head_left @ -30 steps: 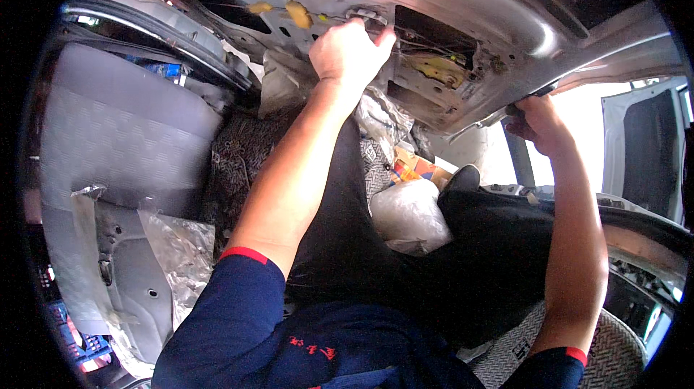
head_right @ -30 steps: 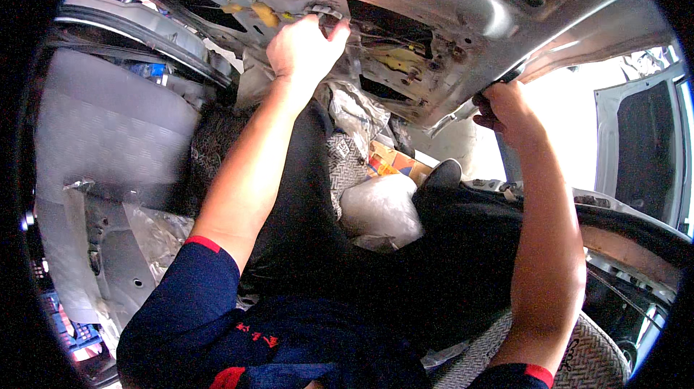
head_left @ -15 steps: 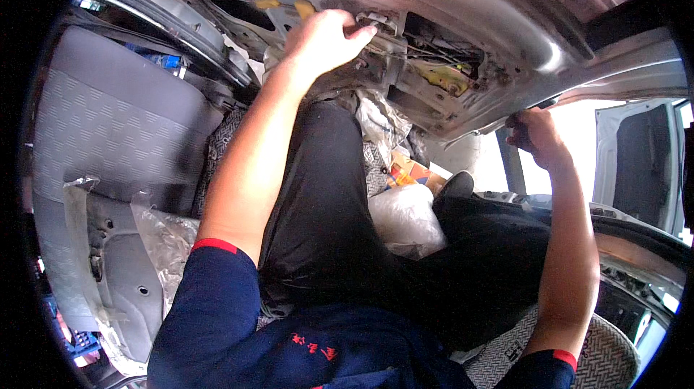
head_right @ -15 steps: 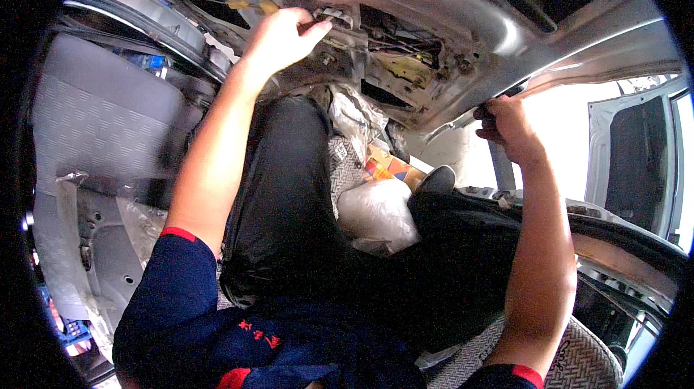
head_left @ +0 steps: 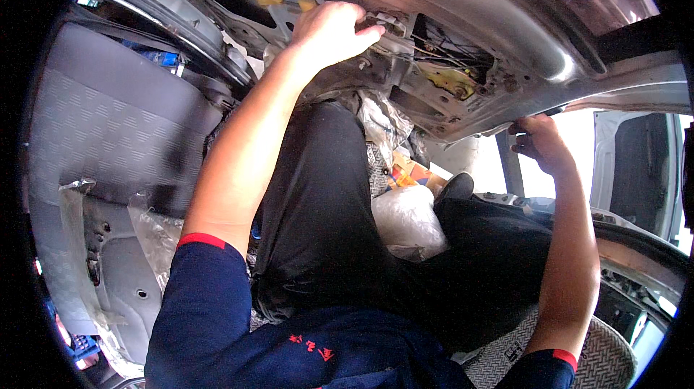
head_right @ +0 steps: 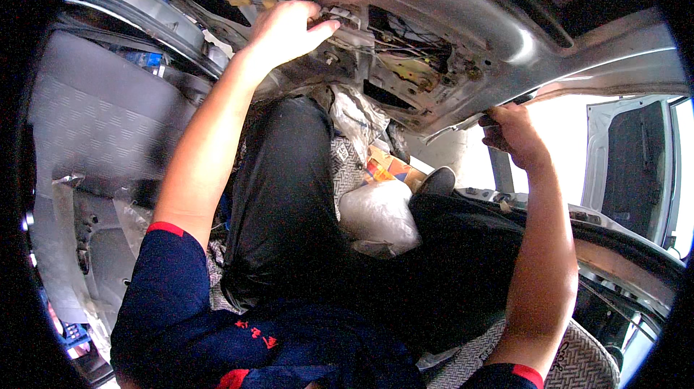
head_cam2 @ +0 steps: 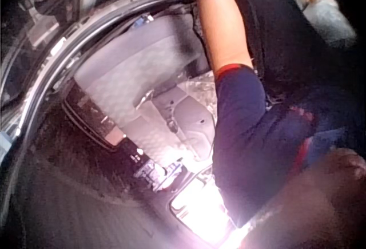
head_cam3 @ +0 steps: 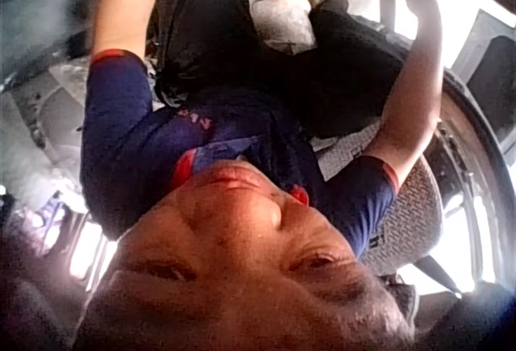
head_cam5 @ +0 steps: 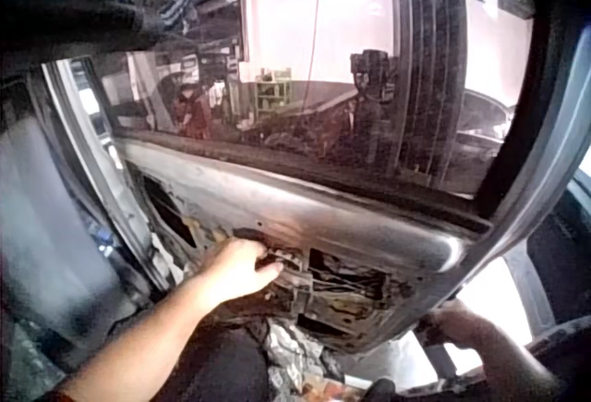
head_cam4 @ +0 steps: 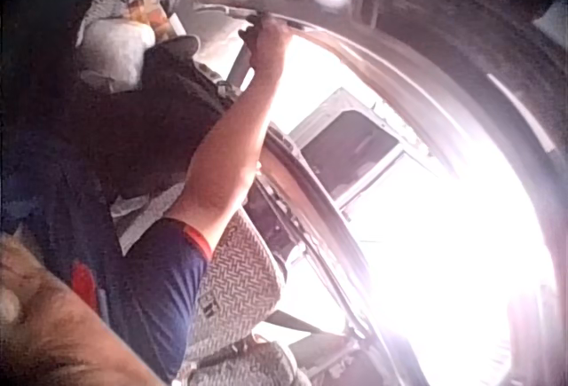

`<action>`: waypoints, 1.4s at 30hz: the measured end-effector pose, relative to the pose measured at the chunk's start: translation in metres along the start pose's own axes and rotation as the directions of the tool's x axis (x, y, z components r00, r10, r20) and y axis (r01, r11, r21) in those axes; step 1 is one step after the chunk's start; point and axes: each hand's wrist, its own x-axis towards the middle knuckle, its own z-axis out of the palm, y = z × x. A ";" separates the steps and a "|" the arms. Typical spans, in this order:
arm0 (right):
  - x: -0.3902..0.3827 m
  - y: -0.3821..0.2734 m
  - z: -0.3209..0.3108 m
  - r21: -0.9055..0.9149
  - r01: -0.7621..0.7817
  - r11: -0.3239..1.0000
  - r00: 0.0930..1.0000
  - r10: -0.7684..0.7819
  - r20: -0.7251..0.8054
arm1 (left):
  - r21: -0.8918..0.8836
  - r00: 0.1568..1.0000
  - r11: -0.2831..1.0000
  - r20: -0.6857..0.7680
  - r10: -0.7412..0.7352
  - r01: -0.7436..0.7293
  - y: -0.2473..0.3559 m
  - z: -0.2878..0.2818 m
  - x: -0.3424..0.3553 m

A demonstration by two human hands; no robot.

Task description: The person removes a plastic liner from the inside of a car door and works on the internal locking or handle mechanisms using a small blue-handled tool and by hand.

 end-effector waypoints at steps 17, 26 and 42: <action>-0.003 -0.003 0.004 -0.113 0.022 0.993 0.995 -0.033 -0.095 | -0.036 0.992 0.992 -0.040 -0.119 0.117 0.044 0.011 -0.018; -0.004 -0.006 0.001 -0.054 -0.033 0.998 0.998 0.030 -0.051 | -0.005 0.981 0.982 -0.034 -0.190 0.189 0.052 0.016 -0.016; 0.016 0.012 0.005 0.028 -0.122 0.992 0.986 0.124 -0.109 | -0.076 0.971 0.970 0.067 -0.228 0.232 0.066 0.024 -0.027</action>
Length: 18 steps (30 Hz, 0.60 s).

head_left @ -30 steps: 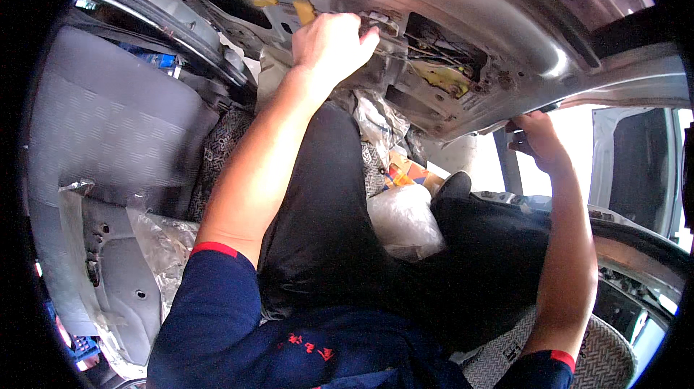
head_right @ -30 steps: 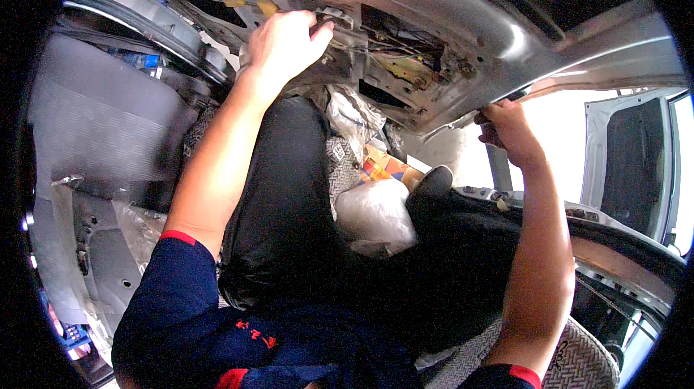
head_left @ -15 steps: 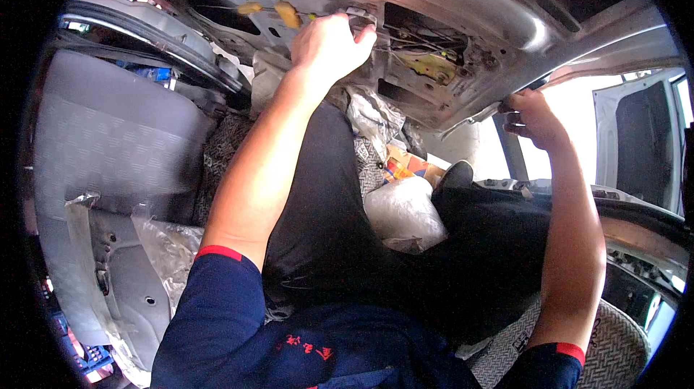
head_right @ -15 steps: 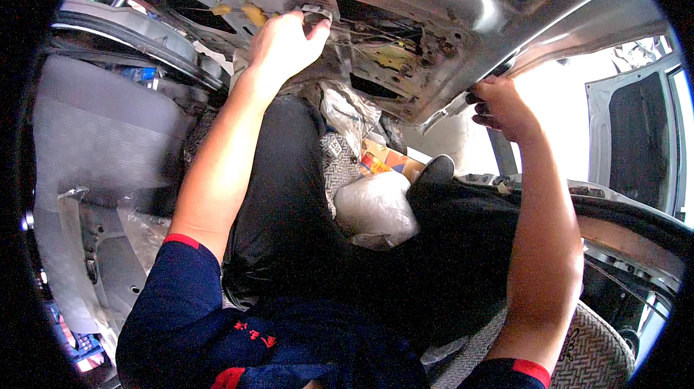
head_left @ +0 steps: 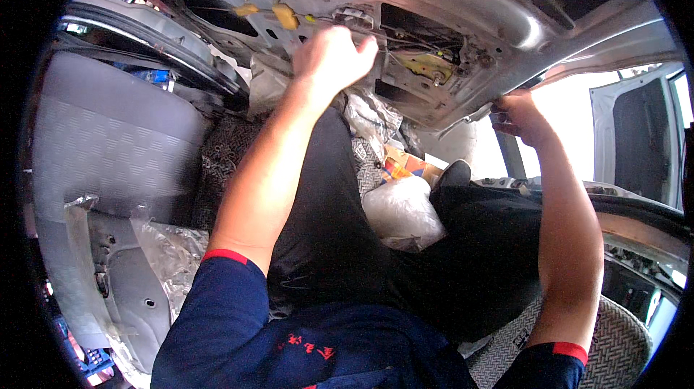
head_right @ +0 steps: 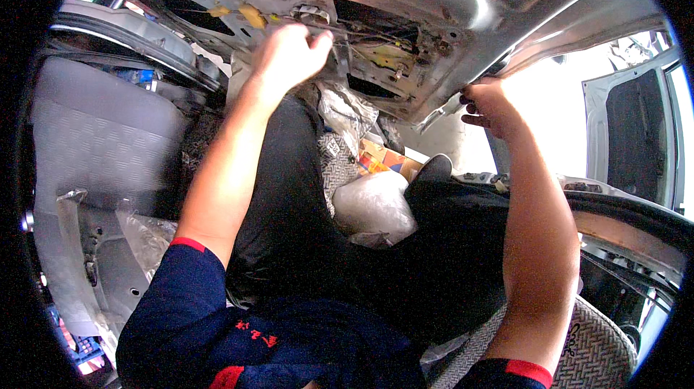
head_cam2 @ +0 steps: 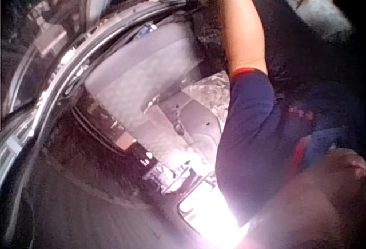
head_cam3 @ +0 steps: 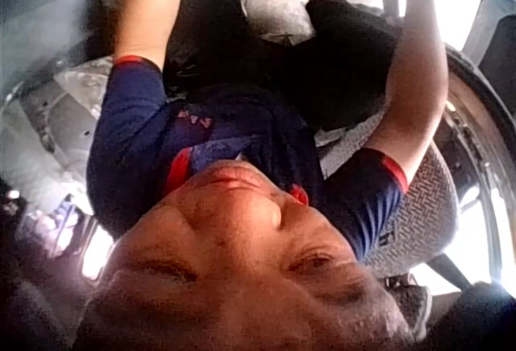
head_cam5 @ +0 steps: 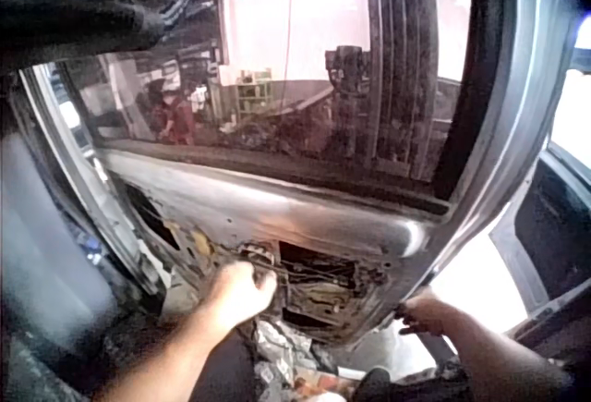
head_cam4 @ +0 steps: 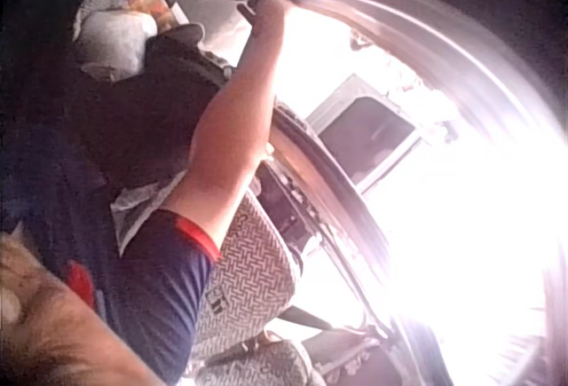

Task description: The person removes a plastic liner from the inside of a car door and works on the internal locking or handle mechanisms using a small blue-handled tool and by hand.

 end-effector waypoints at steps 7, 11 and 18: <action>-0.003 -0.003 0.005 -0.025 0.059 0.998 0.997 -0.057 0.052 | -0.332 0.806 0.930 0.500 0.318 -0.161 0.048 0.078 -0.013; -0.002 -0.001 -0.004 -0.049 0.091 0.995 0.993 -0.087 0.076 | -0.442 0.783 0.886 0.597 0.175 0.140 0.086 0.079 -0.011; -0.005 -0.006 -0.007 -0.123 0.102 0.987 0.995 -0.099 0.029 | -0.722 0.700 0.258 0.689 0.187 0.642 0.083 0.104 -0.020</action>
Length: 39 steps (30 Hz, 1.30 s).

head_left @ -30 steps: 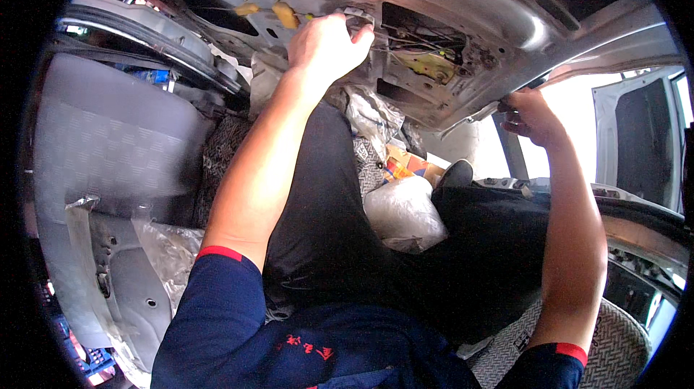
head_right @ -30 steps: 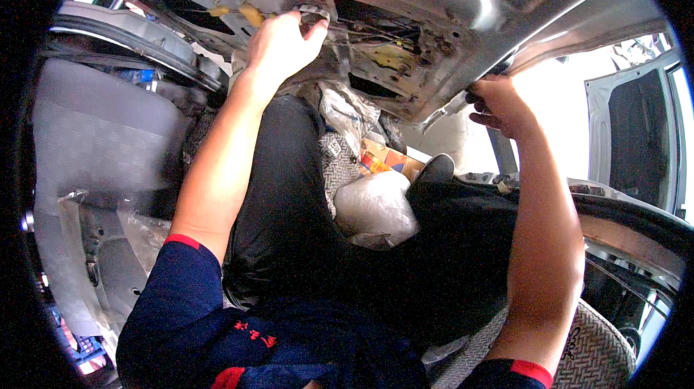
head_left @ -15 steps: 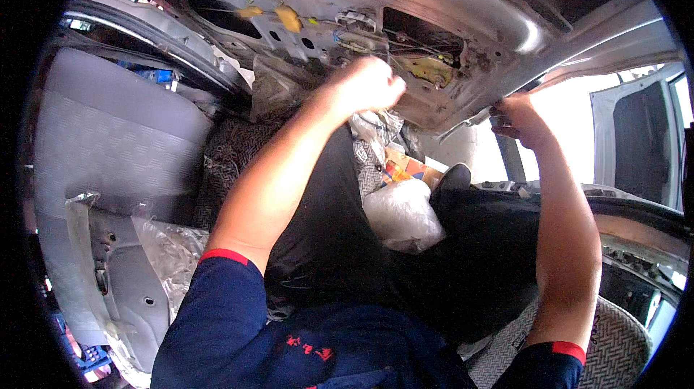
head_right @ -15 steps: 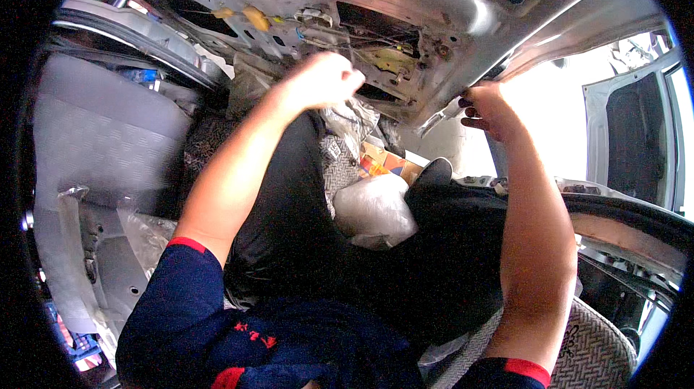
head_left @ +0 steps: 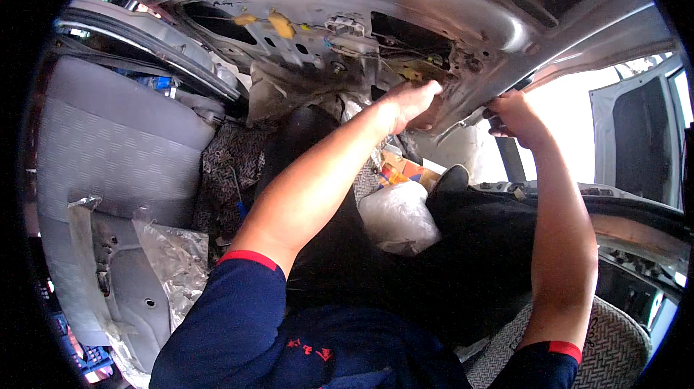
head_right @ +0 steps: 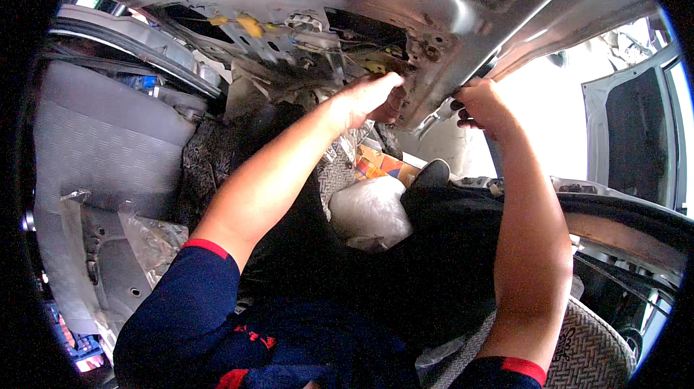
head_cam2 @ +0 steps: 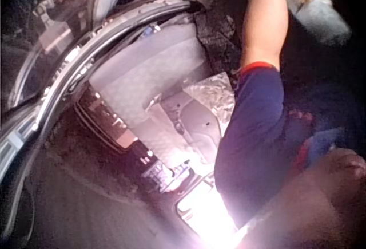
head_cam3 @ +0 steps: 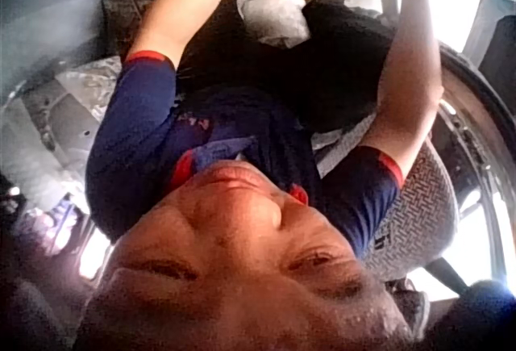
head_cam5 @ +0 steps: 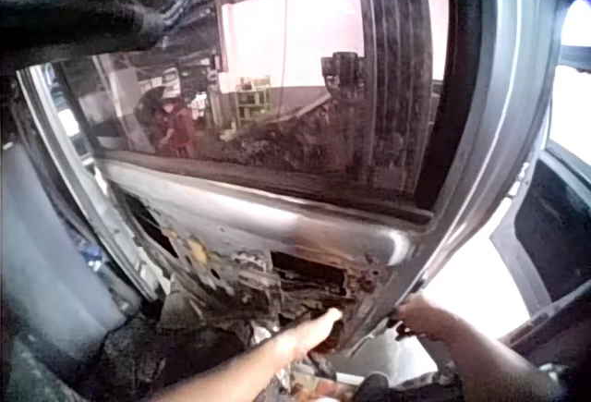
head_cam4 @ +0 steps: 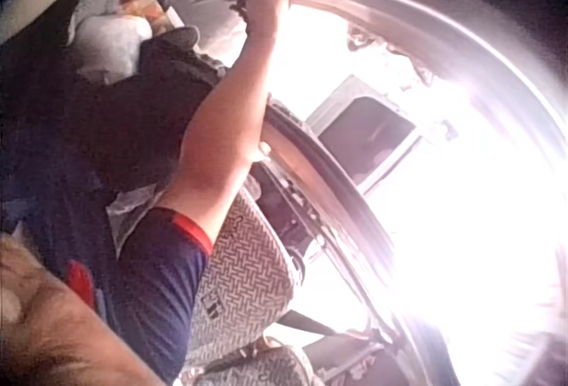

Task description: The person removes a plastic liner from the inside of a car door and works on the internal locking or handle mechanisms using a small blue-handled tool and by hand.

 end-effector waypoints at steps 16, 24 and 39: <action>-0.019 -0.010 0.013 -0.140 0.093 0.986 0.995 -0.096 -0.011 | 0.817 0.954 0.547 0.013 0.299 -0.183 0.012 -0.026 -0.020; -0.008 -0.004 0.012 -0.134 0.184 0.974 0.983 -0.181 0.037 | 0.934 0.933 0.340 -0.018 0.360 -0.113 0.054 -0.190 -0.276; -0.004 0.015 0.012 -0.133 0.178 0.975 0.983 -0.169 0.075 | 0.902 0.904 -0.057 -0.428 0.010 0.427 -0.125 -0.210 -0.396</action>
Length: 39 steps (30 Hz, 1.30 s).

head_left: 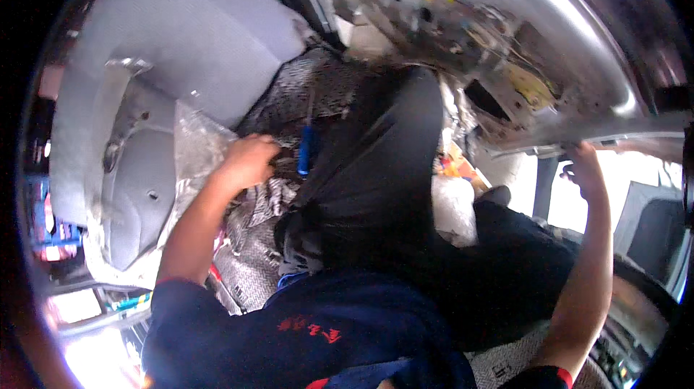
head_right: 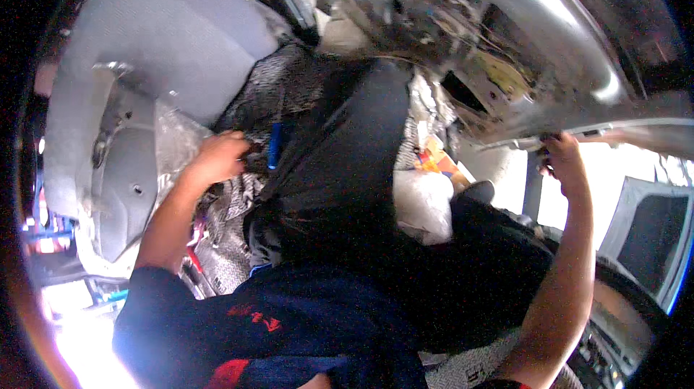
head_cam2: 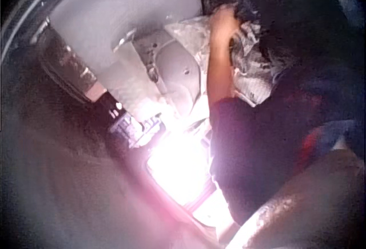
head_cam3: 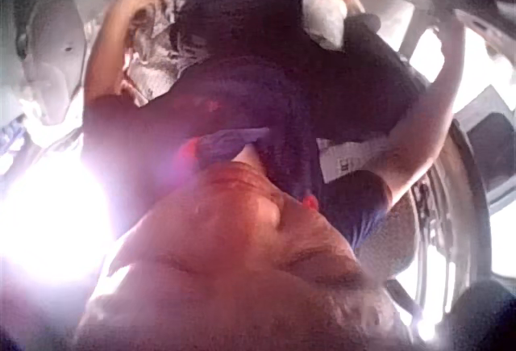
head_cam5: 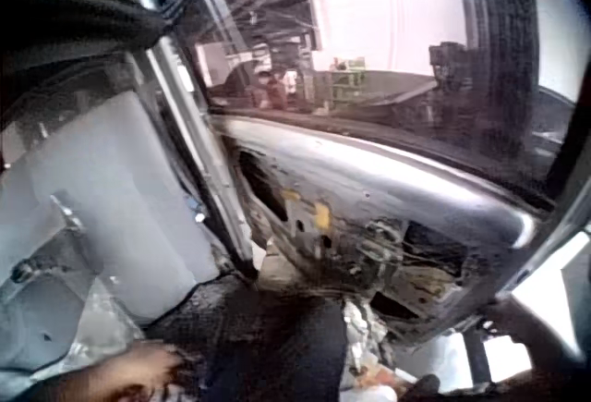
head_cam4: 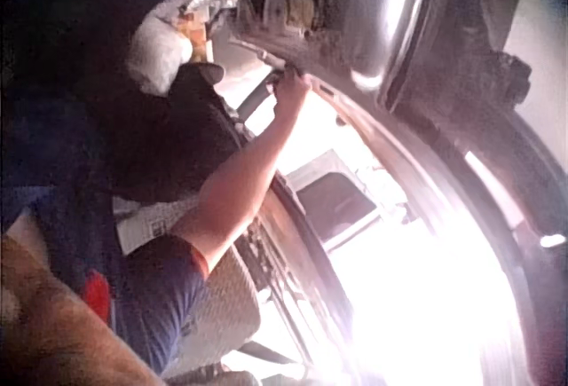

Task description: The person removes a plastic liner from the inside of a car door and works on the internal locking or handle mechanisms using a small blue-handled tool and by hand.

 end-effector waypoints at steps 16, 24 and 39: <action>0.001 -0.015 -0.006 -0.114 -0.028 0.993 0.999 0.024 -0.037 | -0.955 0.807 -0.175 -0.296 0.511 -0.239 0.278 -0.143 0.204; 0.040 0.035 -0.026 -0.487 0.146 0.861 0.986 -0.168 -0.001 | -0.694 0.772 0.377 -0.628 0.099 -0.613 0.341 -0.107 0.262; 0.031 0.013 -0.012 -0.386 0.098 0.917 0.990 -0.131 -0.061 | -0.593 0.647 0.343 -0.760 0.061 -0.729 0.349 -0.107 0.242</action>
